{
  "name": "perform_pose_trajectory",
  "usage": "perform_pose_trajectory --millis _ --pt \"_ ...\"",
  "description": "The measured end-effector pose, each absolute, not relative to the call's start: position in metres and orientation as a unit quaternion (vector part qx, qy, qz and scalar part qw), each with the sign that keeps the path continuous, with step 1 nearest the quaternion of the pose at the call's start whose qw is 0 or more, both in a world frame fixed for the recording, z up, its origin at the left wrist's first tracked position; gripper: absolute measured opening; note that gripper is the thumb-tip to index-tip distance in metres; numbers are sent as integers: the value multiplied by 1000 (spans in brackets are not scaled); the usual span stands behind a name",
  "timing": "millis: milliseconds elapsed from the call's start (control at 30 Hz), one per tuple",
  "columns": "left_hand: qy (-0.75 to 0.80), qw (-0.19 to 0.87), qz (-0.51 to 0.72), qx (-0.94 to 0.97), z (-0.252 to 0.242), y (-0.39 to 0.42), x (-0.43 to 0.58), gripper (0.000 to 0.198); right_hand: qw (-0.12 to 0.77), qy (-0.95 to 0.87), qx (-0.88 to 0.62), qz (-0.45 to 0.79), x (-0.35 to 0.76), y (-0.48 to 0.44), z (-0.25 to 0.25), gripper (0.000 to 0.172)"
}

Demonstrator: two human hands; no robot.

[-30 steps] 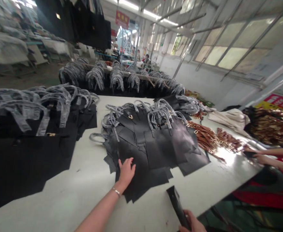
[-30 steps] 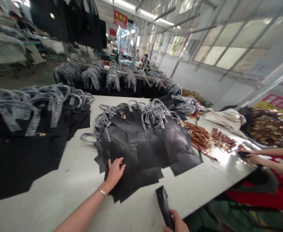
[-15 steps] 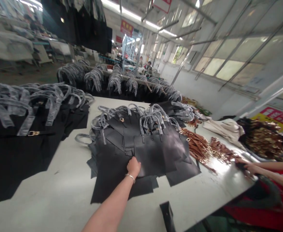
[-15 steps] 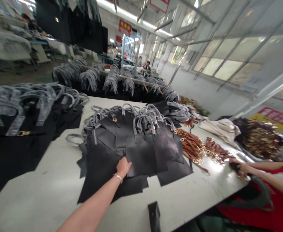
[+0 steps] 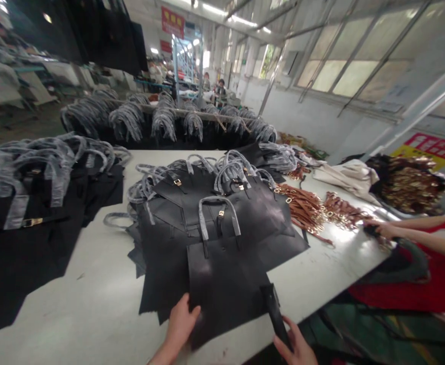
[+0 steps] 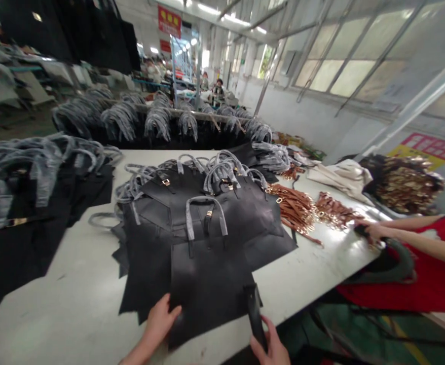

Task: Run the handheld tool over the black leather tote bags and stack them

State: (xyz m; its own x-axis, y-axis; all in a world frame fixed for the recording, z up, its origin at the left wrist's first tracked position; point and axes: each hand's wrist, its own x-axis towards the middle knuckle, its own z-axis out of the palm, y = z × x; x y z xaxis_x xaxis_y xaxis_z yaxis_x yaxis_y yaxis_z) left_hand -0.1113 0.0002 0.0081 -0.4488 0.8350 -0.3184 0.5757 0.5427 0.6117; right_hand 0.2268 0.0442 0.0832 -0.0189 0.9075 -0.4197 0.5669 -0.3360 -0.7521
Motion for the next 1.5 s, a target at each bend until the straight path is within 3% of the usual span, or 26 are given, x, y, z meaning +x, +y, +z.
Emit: perform_pose_trajectory --millis 133,267,400,533,733,1100,1400,1500 --pt "813 76 243 523 22 -26 -107 36 210 -511 -684 476 227 59 91 72" --pt "731 8 233 641 61 19 -75 43 189 -487 -688 504 220 88 97 73" --pt "706 36 162 689 77 84 -40 61 194 -487 -674 521 211 116 102 74" --pt "641 102 125 750 51 119 -27 62 198 -480 -660 544 201 135 106 75" --pt "544 151 140 813 18 95 -38 67 198 -464 -650 569 194 149 113 62" --pt "527 191 128 818 26 62 -40 72 180 -424 -624 631 184 172 126 32" --pt "523 195 131 819 29 62 -42 71 141 -445 -629 622 185 179 129 35" --pt "525 199 133 817 30 61 -43 71 170 -470 -640 584 175 182 125 47"
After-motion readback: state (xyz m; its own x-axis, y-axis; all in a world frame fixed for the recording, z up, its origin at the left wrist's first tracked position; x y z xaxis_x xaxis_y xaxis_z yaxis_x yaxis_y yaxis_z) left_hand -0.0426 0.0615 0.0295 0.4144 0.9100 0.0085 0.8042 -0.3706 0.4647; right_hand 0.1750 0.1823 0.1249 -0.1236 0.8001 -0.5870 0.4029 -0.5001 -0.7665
